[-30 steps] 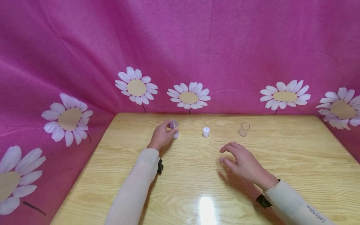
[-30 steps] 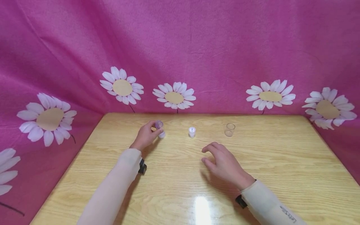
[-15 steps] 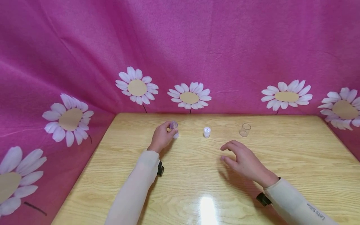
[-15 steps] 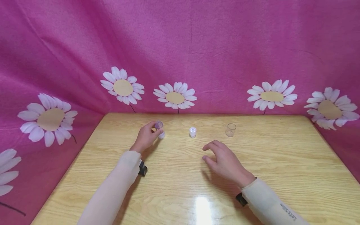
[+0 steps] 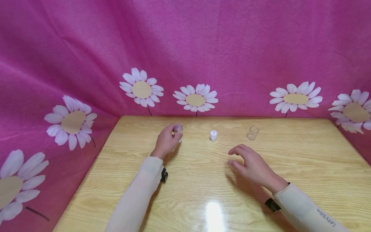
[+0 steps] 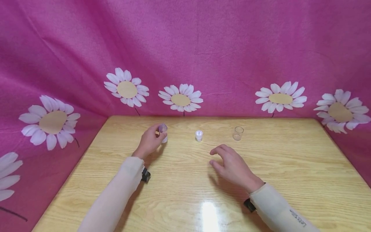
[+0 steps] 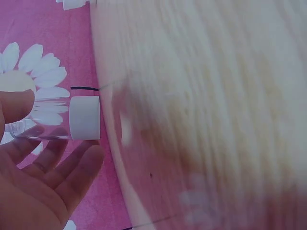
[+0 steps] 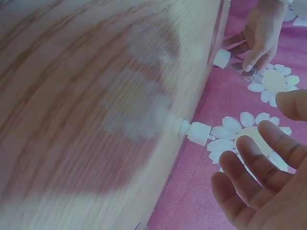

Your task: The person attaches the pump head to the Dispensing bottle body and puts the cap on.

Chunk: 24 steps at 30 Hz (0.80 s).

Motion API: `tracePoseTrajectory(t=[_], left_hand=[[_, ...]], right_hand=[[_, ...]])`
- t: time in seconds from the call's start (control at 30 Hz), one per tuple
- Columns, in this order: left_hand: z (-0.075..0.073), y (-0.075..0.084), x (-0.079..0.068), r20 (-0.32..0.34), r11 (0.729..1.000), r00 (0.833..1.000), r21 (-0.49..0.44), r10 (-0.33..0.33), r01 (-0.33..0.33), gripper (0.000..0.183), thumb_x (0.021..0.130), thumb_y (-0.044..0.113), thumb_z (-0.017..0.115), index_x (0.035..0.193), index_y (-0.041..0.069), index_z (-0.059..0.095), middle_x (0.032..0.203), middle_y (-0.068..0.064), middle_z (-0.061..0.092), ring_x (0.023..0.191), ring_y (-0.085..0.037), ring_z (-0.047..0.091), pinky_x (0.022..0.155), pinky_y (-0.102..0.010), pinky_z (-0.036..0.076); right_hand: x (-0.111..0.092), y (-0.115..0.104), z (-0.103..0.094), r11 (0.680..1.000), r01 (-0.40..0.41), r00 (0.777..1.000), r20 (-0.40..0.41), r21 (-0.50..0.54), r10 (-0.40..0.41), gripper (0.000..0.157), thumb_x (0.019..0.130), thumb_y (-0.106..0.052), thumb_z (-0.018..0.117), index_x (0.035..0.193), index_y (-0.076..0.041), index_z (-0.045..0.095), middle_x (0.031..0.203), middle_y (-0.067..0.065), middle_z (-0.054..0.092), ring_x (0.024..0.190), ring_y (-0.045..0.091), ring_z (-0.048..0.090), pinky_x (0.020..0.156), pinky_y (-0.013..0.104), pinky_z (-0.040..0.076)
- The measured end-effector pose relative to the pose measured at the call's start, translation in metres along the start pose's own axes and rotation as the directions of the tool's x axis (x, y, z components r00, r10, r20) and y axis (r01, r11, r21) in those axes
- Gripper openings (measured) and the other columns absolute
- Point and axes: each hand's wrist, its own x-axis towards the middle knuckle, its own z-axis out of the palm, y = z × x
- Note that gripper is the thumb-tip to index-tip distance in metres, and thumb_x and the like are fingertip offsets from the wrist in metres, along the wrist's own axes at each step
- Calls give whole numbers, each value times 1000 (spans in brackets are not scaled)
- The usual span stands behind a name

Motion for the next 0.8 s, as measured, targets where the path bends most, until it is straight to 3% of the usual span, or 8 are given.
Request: tracePoseTrajectory(t=[0.3, 0.63, 0.8], left_hand=[[0, 5, -8, 45, 999, 999, 14, 29, -30, 44, 98, 29, 59, 139, 13, 52, 129, -11, 65, 119, -29, 63, 101, -46, 49], [4, 17, -15, -4, 993, 993, 20, 119, -119, 45, 97, 31, 62, 138, 14, 54, 127, -8, 63, 112, -25, 62, 97, -45, 50], [6, 22, -21, 19, 991, 991, 16, 130, -130, 49, 97, 31, 63, 141, 13, 52, 130, -9, 60, 115, -25, 60, 100, -46, 49]], right_hand=[[0, 1, 1, 1000, -10, 1000, 7, 3, 10, 19, 89, -15, 72, 107, -9, 67, 109, 5, 67, 102, 28, 66, 87, 48, 53], [1, 3, -2, 999, -45, 999, 30, 15, 45, 20, 91, -17, 71, 109, -9, 67, 112, 6, 67, 103, 29, 65, 88, 49, 54], [0, 5, -2, 998, -57, 998, 38, 20, 56, 20, 91, -16, 71, 109, -8, 67, 112, 7, 67, 103, 29, 65, 87, 49, 53]])
